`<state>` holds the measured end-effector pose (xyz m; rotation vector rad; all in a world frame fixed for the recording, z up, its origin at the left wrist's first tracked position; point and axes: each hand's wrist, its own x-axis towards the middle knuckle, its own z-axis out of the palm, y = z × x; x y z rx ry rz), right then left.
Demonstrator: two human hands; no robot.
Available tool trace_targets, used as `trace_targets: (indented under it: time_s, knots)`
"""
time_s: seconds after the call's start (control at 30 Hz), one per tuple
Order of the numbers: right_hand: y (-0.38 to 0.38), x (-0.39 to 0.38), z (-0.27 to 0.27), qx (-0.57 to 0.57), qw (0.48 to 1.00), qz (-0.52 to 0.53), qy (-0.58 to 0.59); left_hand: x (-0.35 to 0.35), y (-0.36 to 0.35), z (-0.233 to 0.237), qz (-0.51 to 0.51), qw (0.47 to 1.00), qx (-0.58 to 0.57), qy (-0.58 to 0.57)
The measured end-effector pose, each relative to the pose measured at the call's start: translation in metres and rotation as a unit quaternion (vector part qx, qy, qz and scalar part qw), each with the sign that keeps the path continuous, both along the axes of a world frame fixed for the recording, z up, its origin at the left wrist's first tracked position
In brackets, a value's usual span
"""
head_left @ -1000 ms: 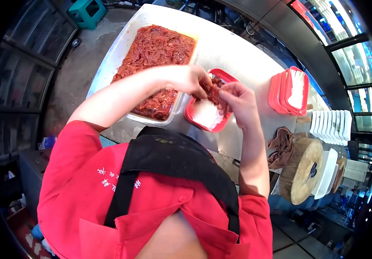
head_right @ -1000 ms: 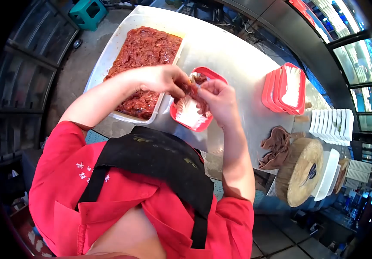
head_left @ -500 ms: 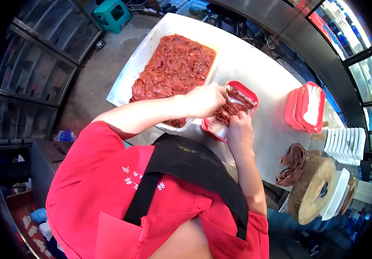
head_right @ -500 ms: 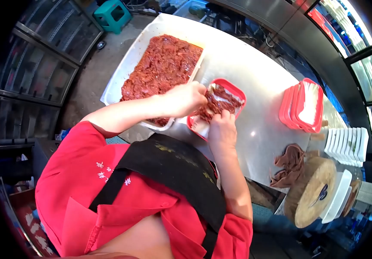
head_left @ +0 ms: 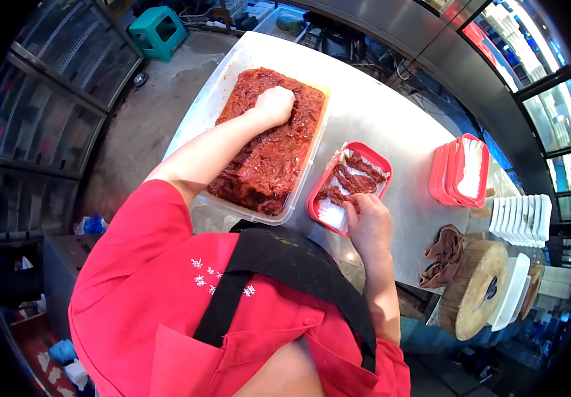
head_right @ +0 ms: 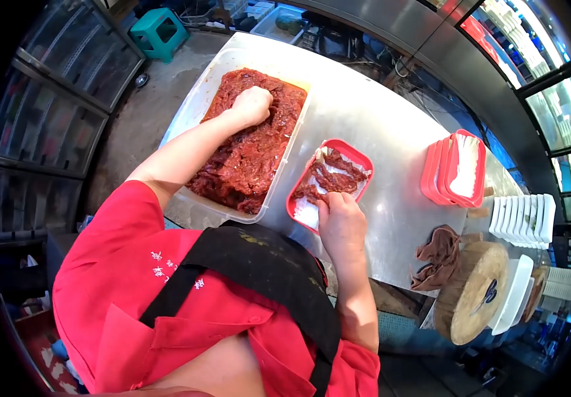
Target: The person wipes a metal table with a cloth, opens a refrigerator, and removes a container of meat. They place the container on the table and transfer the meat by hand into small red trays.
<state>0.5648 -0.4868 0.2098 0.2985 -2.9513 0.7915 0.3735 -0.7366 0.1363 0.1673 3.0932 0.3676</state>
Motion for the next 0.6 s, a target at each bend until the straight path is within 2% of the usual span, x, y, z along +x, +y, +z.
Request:
trace_targets:
  time_s: [0.07, 0.13, 0.27, 0.37, 0.47, 0.53, 0.57, 0.6]
  knots:
    - [-0.001, -0.002, -0.001, -0.008, 1.000, -0.001, 0.002, -0.004, -0.014, 0.000, -0.047, 0.998, 0.043, -0.006]
    - [-0.001, -0.006, -0.001, -0.024, 1.000, 0.005, -0.005, -0.008, -0.031, 0.011, -0.095, 0.986, 0.122, -0.070]
    - [-0.009, -0.023, 0.005, -0.074, 0.997, 0.027, -0.022, -0.004, -0.057, 0.039, -0.080, 0.939, 0.253, -0.220]
    - [-0.027, -0.042, 0.028, -0.156, 0.978, 0.036, -0.135, 0.019, -0.066, 0.080, -0.099, 0.921, 0.263, -0.269]
    - [-0.048, -0.069, 0.025, -0.206, 0.969, 0.070, -0.113, 0.037, -0.069, 0.106, -0.134, 0.895, 0.295, -0.308]
    - [-0.061, -0.088, 0.014, -0.325, 0.928, 0.144, -0.111, 0.046, -0.065, 0.112, -0.188, 0.851, 0.360, -0.334]
    - [-0.066, -0.092, 0.013, -0.324, 0.929, 0.138, -0.113, 0.053, -0.059, 0.119, -0.200, 0.844, 0.372, -0.331]
    - [-0.070, -0.094, 0.011, -0.407, 0.885, 0.161, -0.156, 0.060, -0.050, 0.127, -0.205, 0.839, 0.373, -0.337]
